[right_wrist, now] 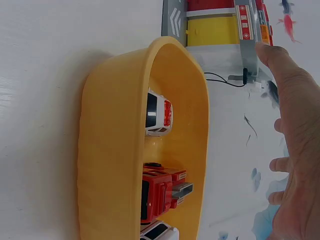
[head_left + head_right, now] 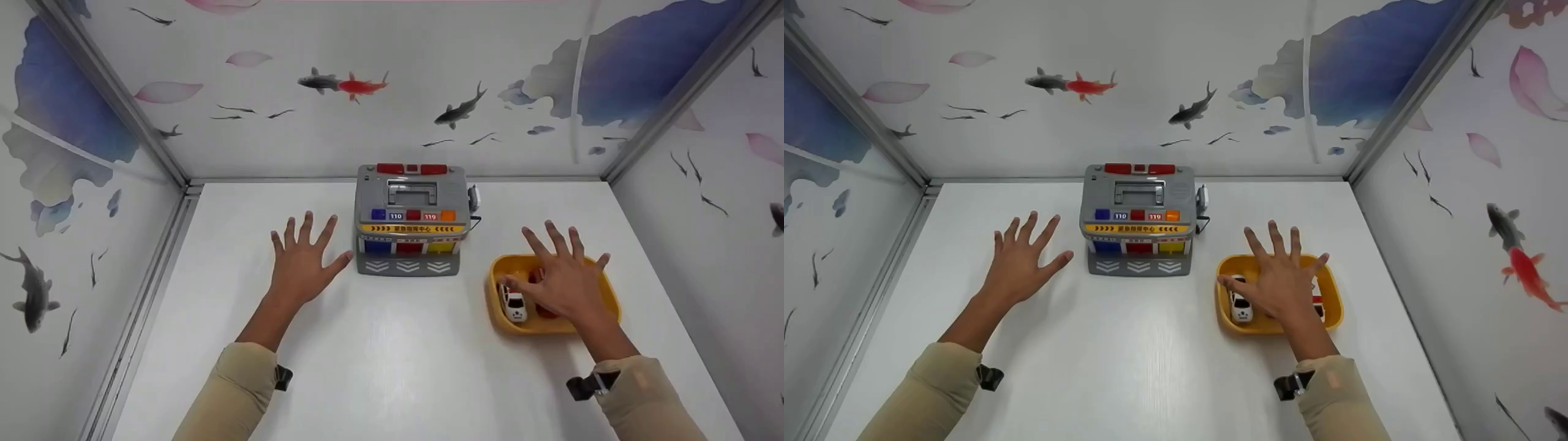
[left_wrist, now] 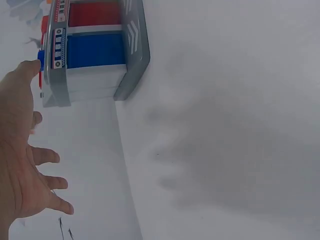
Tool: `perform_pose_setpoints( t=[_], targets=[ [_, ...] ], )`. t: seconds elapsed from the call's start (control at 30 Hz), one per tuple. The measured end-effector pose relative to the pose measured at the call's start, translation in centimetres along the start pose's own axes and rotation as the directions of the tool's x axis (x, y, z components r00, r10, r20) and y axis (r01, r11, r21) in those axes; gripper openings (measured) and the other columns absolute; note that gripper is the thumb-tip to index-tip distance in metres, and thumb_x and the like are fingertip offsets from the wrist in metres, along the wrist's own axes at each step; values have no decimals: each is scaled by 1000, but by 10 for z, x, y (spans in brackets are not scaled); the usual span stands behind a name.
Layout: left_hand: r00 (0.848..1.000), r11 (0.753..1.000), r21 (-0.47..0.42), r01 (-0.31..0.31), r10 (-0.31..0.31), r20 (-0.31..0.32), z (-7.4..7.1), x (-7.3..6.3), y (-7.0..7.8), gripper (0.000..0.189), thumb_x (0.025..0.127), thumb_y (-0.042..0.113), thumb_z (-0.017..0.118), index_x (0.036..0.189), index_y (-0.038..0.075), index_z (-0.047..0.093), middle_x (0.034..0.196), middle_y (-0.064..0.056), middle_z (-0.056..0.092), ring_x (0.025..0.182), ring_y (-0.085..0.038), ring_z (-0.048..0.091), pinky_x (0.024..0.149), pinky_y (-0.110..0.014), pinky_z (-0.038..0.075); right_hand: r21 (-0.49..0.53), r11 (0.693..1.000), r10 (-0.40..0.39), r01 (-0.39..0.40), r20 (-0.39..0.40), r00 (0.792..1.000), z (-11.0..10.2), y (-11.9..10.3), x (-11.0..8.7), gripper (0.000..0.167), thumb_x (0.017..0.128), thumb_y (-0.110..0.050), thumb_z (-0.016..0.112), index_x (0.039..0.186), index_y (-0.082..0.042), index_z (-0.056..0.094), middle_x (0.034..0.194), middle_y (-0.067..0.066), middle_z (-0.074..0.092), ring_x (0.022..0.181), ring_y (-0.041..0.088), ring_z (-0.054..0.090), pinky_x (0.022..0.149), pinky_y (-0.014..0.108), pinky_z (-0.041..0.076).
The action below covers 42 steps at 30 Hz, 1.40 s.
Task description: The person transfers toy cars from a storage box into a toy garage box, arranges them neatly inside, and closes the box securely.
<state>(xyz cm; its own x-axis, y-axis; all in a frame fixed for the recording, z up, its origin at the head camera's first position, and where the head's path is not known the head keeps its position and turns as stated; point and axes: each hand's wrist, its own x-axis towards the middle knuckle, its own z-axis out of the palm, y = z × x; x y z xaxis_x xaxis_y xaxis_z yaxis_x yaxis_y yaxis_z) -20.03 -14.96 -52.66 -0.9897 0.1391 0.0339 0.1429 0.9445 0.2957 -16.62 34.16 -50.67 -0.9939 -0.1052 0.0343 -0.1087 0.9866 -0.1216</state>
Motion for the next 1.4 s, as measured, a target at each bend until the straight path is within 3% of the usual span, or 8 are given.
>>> perform_pose_setpoints(
  t=[0.2,0.47,0.83,1.1,1.4],
  targets=[
    [1000,999,-37,-11,11,-18,5,9,8,80,110,73,44,177,32,28,183,-22,25,169,-56,21,133,-82,11,-8,1000,-13,13,-9,1000,-1,-6,0,110,89,-92,60,177,-35,25,185,18,19,167,60,15,109,105,5],
    [999,994,-112,-18,14,-35,7,22,21,74,112,67,46,175,30,33,181,-21,32,168,-53,27,135,-79,16,46,999,-22,24,-39,999,6,-17,1,104,93,-84,63,177,-34,27,187,16,15,169,56,9,119,99,6],
    [999,984,-179,-8,-1,-50,10,35,29,62,116,61,42,171,32,44,179,-19,38,164,-50,37,135,-76,23,105,992,-61,66,-47,997,9,-30,4,92,101,-71,66,176,-30,30,186,15,18,171,51,11,128,90,3],
    [997,984,-180,-13,0,-71,14,45,34,55,116,58,44,166,34,52,177,-16,43,162,-46,44,134,-75,27,94,989,-108,112,-47,993,7,-43,15,88,104,-66,65,176,-29,31,185,13,23,170,48,19,130,88,7],
    [993,975,-222,-23,-3,-116,17,50,34,49,116,53,51,159,31,61,173,-15,50,158,-42,51,134,-70,33,114,979,-167,167,-10,986,11,-60,34,87,107,-59,66,177,-23,28,182,15,30,166,45,32,133,80,20]
  ],
)
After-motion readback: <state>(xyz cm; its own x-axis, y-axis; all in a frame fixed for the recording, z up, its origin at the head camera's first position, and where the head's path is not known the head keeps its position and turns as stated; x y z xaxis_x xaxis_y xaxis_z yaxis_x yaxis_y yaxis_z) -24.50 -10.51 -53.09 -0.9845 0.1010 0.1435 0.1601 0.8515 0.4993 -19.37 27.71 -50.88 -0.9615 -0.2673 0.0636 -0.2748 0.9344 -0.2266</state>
